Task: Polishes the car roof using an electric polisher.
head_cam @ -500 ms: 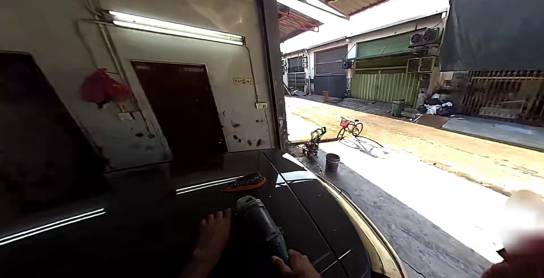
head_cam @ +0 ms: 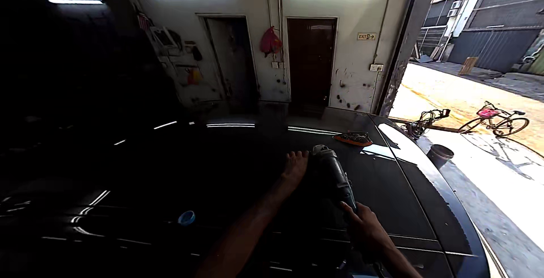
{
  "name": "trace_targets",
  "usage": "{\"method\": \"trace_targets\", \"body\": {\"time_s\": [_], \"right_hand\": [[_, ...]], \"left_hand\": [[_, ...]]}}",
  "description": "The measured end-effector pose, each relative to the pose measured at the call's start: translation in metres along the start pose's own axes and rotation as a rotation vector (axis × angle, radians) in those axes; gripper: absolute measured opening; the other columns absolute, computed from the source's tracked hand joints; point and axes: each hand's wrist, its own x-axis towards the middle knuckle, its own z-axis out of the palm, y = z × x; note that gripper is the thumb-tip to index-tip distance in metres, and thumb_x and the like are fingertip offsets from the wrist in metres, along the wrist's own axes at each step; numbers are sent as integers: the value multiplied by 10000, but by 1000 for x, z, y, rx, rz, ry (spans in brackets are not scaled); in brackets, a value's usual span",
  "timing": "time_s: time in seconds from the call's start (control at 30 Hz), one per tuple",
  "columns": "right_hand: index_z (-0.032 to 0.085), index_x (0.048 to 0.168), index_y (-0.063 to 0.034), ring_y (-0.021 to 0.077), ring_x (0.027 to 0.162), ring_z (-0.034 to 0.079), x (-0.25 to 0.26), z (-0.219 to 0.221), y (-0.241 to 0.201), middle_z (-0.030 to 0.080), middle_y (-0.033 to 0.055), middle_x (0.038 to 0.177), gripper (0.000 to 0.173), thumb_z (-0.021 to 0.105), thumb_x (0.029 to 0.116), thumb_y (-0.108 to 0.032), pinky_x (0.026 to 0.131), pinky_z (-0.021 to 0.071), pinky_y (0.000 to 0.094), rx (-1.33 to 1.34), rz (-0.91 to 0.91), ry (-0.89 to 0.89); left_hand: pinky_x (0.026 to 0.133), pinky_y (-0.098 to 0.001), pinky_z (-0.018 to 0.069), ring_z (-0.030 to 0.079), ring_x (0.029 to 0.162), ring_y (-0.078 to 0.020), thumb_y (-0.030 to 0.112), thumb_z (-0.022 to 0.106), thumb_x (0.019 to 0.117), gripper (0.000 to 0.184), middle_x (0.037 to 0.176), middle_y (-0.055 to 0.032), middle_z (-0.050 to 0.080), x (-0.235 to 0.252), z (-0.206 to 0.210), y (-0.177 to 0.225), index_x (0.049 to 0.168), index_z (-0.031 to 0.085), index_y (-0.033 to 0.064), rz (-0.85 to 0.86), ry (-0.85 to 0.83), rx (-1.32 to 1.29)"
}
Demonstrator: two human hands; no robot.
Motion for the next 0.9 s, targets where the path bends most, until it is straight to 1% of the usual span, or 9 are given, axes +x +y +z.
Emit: {"method": "trace_targets", "body": {"time_s": [0.1, 0.23, 0.33, 0.43, 0.57, 0.67, 0.73, 0.8, 0.9], "right_hand": [[608, 1094, -91, 208, 533, 652, 4, 37, -34, 650, 74, 741, 573, 429, 1026, -631, 521, 588, 395, -77, -45, -92], [583, 1097, -89, 201, 552, 656, 11, 83, -69, 641, 75, 774, 570, 431, 1024, -634, 540, 589, 393, -151, -113, -211], [583, 1119, -80, 209, 586, 667, 18, 110, -85, 647, 87, 807, 591, 421, 1023, -639, 561, 588, 403, -192, -171, -278], [585, 1116, -76, 217, 610, 676, 24, 129, -98, 652, 95, 827, 603, 416, 1018, -645, 577, 590, 411, -215, -203, -299], [596, 1091, -69, 211, 607, 671, 33, 133, -109, 648, 94, 817, 596, 419, 1025, -634, 577, 587, 405, -212, -209, -295], [591, 1077, -66, 202, 592, 668, 44, 126, -116, 645, 90, 797, 584, 407, 1037, -619, 567, 586, 391, -195, -189, -272], [599, 1078, -68, 201, 585, 667, 55, 119, -117, 647, 88, 789, 584, 406, 1038, -618, 560, 585, 389, -168, -162, -245], [611, 1074, -70, 193, 570, 666, 66, 110, -119, 651, 81, 776, 586, 408, 1038, -619, 546, 586, 381, -128, -142, -218], [613, 1073, -71, 192, 572, 670, 76, 95, -118, 654, 80, 776, 585, 411, 1037, -619, 544, 589, 375, -83, -106, -177]], "left_hand": [[1028, -587, 463, 576, 1216, -460, 24, 509, 1024, 489, 1339, -256, 590, -31, -1, -60, 1510, 460, 45, -110, 17, 22], [1014, -581, 467, 583, 1218, -450, 45, 565, 1001, 523, 1352, -251, 595, -74, 3, -132, 1514, 461, 40, -251, 17, 86], [1024, -569, 466, 580, 1228, -437, 84, 552, 1021, 517, 1360, -239, 592, -99, 3, -170, 1524, 443, 27, -332, -1, 135], [1029, -560, 465, 583, 1222, -439, 115, 560, 1028, 509, 1341, -247, 597, -110, 5, -194, 1511, 444, 2, -392, 14, 148], [1027, -551, 466, 584, 1221, -433, 141, 554, 1036, 492, 1329, -241, 602, -101, 5, -204, 1499, 456, 8, -416, 21, 157], [1036, -548, 454, 570, 1247, -424, 130, 546, 1038, 483, 1341, -228, 605, -76, 0, -195, 1505, 462, 37, -421, 16, 205], [1048, -587, 422, 542, 1271, -437, 114, 565, 1021, 477, 1361, -222, 591, -56, -2, -182, 1489, 492, 57, -423, 38, 243], [1094, -641, 355, 502, 1306, -453, 98, 601, 991, 505, 1403, -228, 552, -35, -8, -166, 1484, 499, 60, -435, 61, 246], [1133, -670, 294, 489, 1318, -457, 81, 593, 984, 507, 1413, -234, 533, -11, -10, -140, 1476, 481, 27, -411, 150, 251]]}}
